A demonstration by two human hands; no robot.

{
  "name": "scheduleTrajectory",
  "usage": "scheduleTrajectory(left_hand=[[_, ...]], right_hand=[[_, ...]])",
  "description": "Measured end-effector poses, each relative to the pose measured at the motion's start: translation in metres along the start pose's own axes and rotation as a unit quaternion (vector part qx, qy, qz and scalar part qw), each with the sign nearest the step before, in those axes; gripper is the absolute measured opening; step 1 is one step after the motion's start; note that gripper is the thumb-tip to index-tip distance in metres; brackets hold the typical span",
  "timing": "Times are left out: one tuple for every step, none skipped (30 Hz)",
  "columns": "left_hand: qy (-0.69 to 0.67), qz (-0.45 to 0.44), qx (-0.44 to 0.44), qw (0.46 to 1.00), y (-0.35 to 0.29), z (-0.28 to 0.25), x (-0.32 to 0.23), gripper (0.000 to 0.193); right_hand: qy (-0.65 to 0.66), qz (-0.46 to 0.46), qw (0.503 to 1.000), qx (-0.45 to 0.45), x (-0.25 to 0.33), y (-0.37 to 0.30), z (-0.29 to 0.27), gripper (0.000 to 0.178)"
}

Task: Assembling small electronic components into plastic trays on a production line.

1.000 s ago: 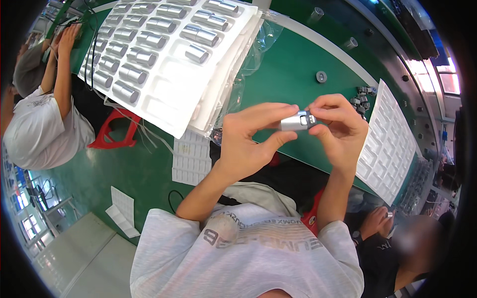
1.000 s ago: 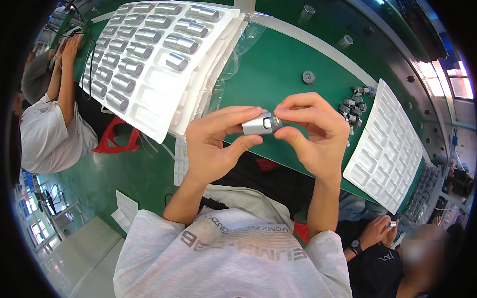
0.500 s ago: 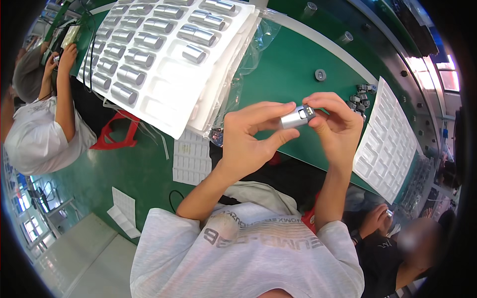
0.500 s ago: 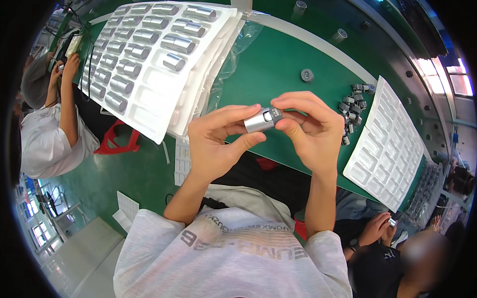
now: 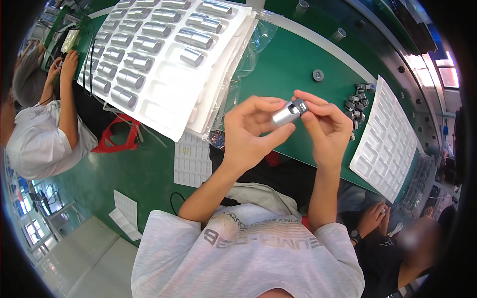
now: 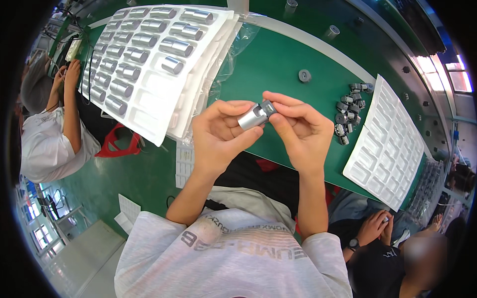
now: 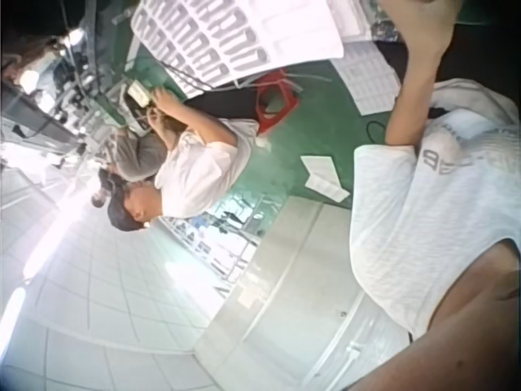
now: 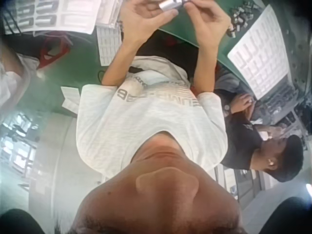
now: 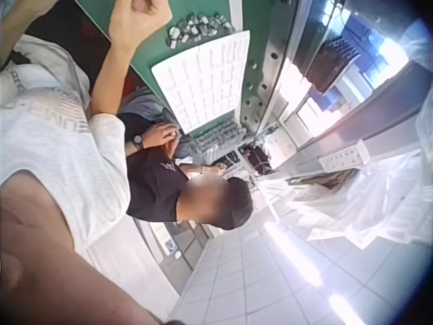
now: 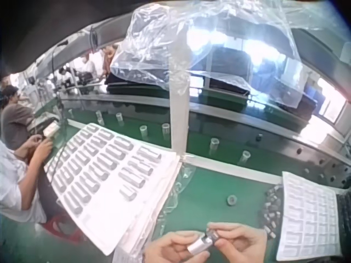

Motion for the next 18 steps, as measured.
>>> scheduleTrajectory(left_hand=[[0.006,0.028,0.014,0.999,-0.001,0.002,-0.001,0.035],[0.012,0.056,0.028,0.998,-0.002,0.003,-0.003,0.035],[0.012,0.057,0.027,0.998,-0.003,0.002,-0.003,0.035],[0.034,0.080,0.032,0.996,-0.004,0.003,-0.004,0.036],[0.055,0.103,0.036,0.993,-0.005,0.004,-0.006,0.037],[0.054,0.102,0.036,0.993,-0.005,0.004,-0.005,0.037],[0.050,0.103,0.035,0.993,-0.005,0.004,-0.006,0.037],[0.045,0.104,0.033,0.993,-0.005,0.003,-0.007,0.036],[0.046,0.104,0.033,0.993,-0.005,0.003,-0.008,0.036],[0.071,0.122,0.040,0.989,-0.006,0.004,-0.010,0.036],[0.097,0.140,0.048,0.984,-0.006,0.006,-0.012,0.035],[0.096,0.140,0.048,0.984,-0.007,0.006,-0.012,0.035],[0.094,0.142,0.046,0.984,-0.008,0.006,-0.012,0.035],[0.092,0.145,0.045,0.984,-0.009,0.006,-0.013,0.035],[0.092,0.145,0.045,0.984,-0.009,0.006,-0.012,0.035],[0.097,0.162,0.044,0.981,-0.010,0.006,-0.013,0.035],[0.101,0.180,0.043,0.978,-0.010,0.006,-0.014,0.035],[0.102,0.180,0.042,0.978,-0.010,0.005,-0.013,0.035]], right_hand=[[0.002,0.005,1.000,0.004,0.002,0.000,-0.001,0.014],[0.005,0.011,1.000,0.008,0.003,0.000,-0.002,0.013],[0.005,0.011,1.000,0.009,0.003,0.001,-0.004,0.013],[-0.003,-0.021,0.999,0.028,0.006,0.002,-0.004,0.013],[-0.012,-0.053,0.997,0.047,0.010,0.002,-0.003,0.013],[-0.013,-0.053,0.997,0.047,0.010,0.003,-0.004,0.013],[-0.010,-0.059,0.997,0.056,0.012,0.003,-0.002,0.015],[-0.007,-0.064,0.996,0.066,0.014,0.004,0.000,0.019],[-0.006,-0.064,0.996,0.067,0.015,0.004,0.000,0.019],[-0.010,-0.070,0.995,0.067,0.017,0.005,0.000,0.019],[-0.013,-0.076,0.995,0.067,0.019,0.006,-0.001,0.018],[-0.013,-0.076,0.995,0.066,0.020,0.006,-0.001,0.018],[-0.021,-0.081,0.994,0.075,0.022,0.006,0.000,0.019],[-0.029,-0.085,0.993,0.082,0.023,0.006,0.001,0.019],[-0.030,-0.085,0.992,0.082,0.023,0.007,0.001,0.019],[-0.023,-0.094,0.991,0.089,0.023,0.007,0.002,0.019],[-0.016,-0.102,0.990,0.096,0.024,0.007,0.004,0.019],[-0.016,-0.101,0.990,0.096,0.024,0.008,0.003,0.019]])
Point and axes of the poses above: each hand's wrist, its own y-axis towards the middle knuckle, its own z-axis out of the palm, x = y × z, the point moved 6 cm from there along y, towards the middle knuckle, and after that the axes turned 7 degrees about -x, right-handed, at the moved point
